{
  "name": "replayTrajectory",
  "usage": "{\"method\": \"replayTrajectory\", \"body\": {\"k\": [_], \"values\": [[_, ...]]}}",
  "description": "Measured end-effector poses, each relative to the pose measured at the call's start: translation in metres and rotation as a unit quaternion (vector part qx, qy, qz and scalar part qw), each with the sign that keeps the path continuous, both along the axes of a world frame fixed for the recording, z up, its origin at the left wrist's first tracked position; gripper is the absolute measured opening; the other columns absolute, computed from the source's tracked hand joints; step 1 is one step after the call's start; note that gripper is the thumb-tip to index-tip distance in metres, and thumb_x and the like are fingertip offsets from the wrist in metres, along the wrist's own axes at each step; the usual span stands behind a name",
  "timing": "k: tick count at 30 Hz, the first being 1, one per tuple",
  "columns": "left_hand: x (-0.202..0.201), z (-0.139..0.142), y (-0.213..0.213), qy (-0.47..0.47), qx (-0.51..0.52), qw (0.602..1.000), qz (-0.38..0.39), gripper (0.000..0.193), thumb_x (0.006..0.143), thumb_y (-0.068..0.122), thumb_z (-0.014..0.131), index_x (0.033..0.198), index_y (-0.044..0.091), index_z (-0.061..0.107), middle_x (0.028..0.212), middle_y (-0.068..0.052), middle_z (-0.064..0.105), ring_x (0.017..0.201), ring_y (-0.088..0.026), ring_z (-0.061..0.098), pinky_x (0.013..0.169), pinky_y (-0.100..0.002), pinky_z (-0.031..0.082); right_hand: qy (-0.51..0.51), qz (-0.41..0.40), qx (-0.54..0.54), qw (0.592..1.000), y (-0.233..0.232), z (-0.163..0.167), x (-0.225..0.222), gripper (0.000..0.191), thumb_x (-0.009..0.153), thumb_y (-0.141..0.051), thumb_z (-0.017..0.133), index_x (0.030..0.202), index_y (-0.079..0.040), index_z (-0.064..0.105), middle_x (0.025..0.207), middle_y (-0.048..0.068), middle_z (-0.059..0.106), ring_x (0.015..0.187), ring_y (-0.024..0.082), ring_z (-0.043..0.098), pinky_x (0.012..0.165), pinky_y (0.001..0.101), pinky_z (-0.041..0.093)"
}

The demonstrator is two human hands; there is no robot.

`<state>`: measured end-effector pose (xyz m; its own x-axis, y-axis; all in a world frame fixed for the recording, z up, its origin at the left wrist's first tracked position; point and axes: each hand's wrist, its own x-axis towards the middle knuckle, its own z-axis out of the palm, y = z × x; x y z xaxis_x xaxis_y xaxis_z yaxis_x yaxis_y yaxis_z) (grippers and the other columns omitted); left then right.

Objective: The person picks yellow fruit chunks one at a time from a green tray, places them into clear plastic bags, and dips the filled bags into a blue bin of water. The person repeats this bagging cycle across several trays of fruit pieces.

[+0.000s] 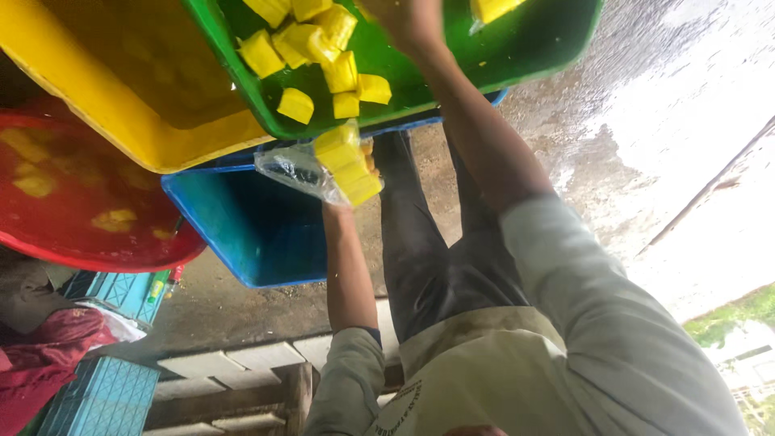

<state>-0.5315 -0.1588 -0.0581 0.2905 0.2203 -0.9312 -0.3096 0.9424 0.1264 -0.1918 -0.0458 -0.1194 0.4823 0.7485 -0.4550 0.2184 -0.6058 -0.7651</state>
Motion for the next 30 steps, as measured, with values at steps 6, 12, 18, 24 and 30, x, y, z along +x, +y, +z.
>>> {"method": "replayTrajectory", "body": {"k": [6,12,18,24,30], "values": [[-0.033,-0.008,0.017,0.077,-0.002,0.997,0.029,0.050,0.096,0.032,0.072,0.139,0.007,0.065,0.138,-0.009,0.068,0.121,-0.021,0.067,0.105,-0.035,0.054,-0.345,0.006,-0.020,0.938,-0.046,0.094,-0.040,0.052,0.098,-0.041,0.074,0.128,-0.004,0.051,0.111,0.026,0.066,0.098,0.040,0.066,0.081,0.0484,0.054],[-0.056,0.002,0.010,0.090,-0.015,0.995,0.029,0.052,0.096,0.033,0.072,0.139,0.006,0.063,0.137,-0.009,0.067,0.121,-0.022,0.066,0.105,-0.036,0.054,-0.151,0.110,-0.118,0.975,-0.042,0.095,-0.097,0.060,0.081,-0.060,0.078,0.116,-0.013,0.062,0.095,0.011,0.076,0.082,0.039,0.071,0.069,0.0543,0.052],[-0.067,0.011,0.004,0.087,-0.012,0.996,0.031,0.053,0.095,0.033,0.072,0.140,0.006,0.062,0.136,-0.009,0.066,0.121,-0.022,0.066,0.105,-0.037,0.053,-0.033,-0.006,0.094,0.995,-0.051,0.091,-0.039,0.040,0.092,-0.021,0.084,0.120,-0.009,0.058,0.103,0.010,0.074,0.093,0.031,0.077,0.082,0.0406,0.062],[-0.055,0.004,0.015,0.073,-0.007,0.997,0.028,0.054,0.095,0.034,0.073,0.140,0.006,0.060,0.135,-0.009,0.066,0.121,-0.023,0.065,0.104,-0.038,0.053,-0.312,-0.052,0.078,0.946,-0.025,0.095,-0.035,0.055,0.083,-0.007,0.081,0.131,0.000,0.055,0.113,0.019,0.054,0.105,0.037,0.056,0.093,0.0460,0.050],[-0.051,0.006,0.012,0.068,-0.009,0.997,0.030,0.056,0.095,0.035,0.073,0.141,0.006,0.058,0.135,-0.009,0.065,0.121,-0.023,0.064,0.104,-0.040,0.052,-0.344,0.030,0.083,0.935,-0.019,0.072,-0.067,0.051,0.076,-0.012,0.085,0.120,-0.007,0.060,0.112,0.020,0.056,0.101,0.038,0.057,0.085,0.0468,0.050]]}}
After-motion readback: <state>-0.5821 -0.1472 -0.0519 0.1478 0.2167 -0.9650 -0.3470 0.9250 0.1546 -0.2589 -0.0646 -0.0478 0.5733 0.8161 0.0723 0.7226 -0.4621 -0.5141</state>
